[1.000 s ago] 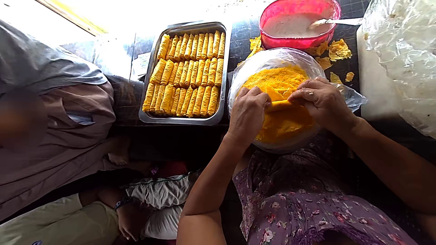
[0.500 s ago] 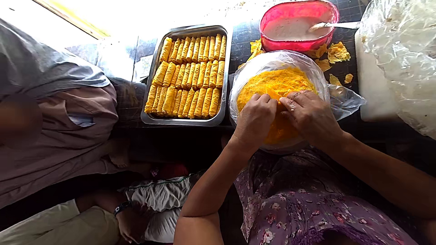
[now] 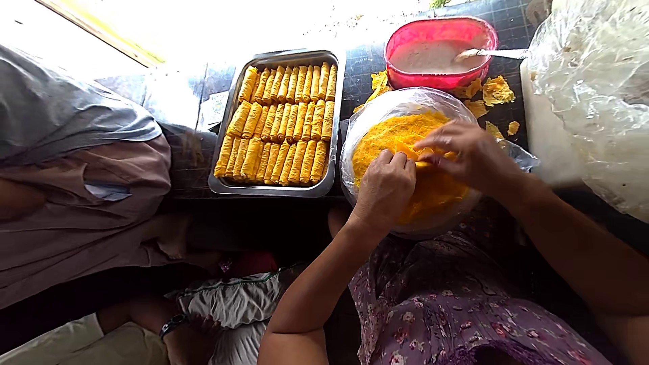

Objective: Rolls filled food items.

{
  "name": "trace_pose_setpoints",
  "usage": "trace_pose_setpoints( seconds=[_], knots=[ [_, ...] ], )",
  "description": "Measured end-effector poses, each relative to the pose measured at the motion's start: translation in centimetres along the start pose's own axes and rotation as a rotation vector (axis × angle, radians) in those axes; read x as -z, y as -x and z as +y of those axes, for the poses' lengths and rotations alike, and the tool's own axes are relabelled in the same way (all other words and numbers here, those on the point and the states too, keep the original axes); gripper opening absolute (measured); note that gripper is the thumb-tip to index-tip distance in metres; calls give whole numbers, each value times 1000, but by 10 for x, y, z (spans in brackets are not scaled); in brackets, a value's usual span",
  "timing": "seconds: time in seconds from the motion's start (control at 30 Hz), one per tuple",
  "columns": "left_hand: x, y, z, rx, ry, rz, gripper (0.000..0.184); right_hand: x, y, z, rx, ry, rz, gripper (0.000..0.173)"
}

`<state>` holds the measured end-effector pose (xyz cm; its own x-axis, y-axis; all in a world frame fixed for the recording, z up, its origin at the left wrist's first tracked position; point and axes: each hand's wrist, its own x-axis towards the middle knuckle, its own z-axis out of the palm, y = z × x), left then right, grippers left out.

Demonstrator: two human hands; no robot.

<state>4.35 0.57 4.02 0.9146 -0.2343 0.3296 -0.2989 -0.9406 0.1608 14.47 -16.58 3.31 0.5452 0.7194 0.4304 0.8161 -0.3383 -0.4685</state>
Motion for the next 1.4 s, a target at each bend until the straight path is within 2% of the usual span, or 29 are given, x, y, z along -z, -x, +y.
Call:
trace_pose_setpoints(
  seconds=[0.07,0.13,0.2,0.27,0.37,0.43,0.53,0.63,0.7,0.77,0.83,0.9,0.97,1.07,1.17,1.3,1.4],
  knots=[
    [-1,1,1,0,-12,4,15,11,-24,13,-118,40,78,25],
    [0,4,2,5,-26,-6,14,13,-50,31,-255,198,94,37],
    [1,5,3,10,-41,-9,18,12,-74,47,-429,321,-3,54],
    [1,7,5,14,-49,-5,21,9,-93,59,-586,379,-155,60],
    [1,10,8,17,-40,0,21,6,-111,66,-728,445,-329,45],
    [1,12,8,15,-36,10,22,8,-115,65,-750,458,-364,39],
    [0,15,9,14,-24,21,24,9,-106,65,-661,340,-195,30],
    [-4,17,6,17,0,33,26,12,-84,47,-480,153,19,28],
    [-4,18,4,28,16,20,27,16,-58,28,-317,27,36,26],
    [-4,18,0,43,39,3,27,12,-27,16,-134,-30,14,44],
    [-4,18,-2,46,49,-8,28,6,-3,15,24,50,-25,62],
    [-4,18,-3,41,49,-23,29,6,10,20,121,210,-100,66],
    [-3,17,-3,38,44,-33,29,9,12,23,139,362,-148,65],
    [-2,16,-3,40,36,-38,29,13,7,25,88,460,-129,61],
    [-2,17,-2,37,22,-29,29,15,6,21,99,411,-86,63],
    [-5,18,-2,29,-6,-5,29,12,9,24,228,299,-180,68],
    [-5,18,-1,39,2,-18,29,10,3,30,206,364,-201,67]
  ],
)
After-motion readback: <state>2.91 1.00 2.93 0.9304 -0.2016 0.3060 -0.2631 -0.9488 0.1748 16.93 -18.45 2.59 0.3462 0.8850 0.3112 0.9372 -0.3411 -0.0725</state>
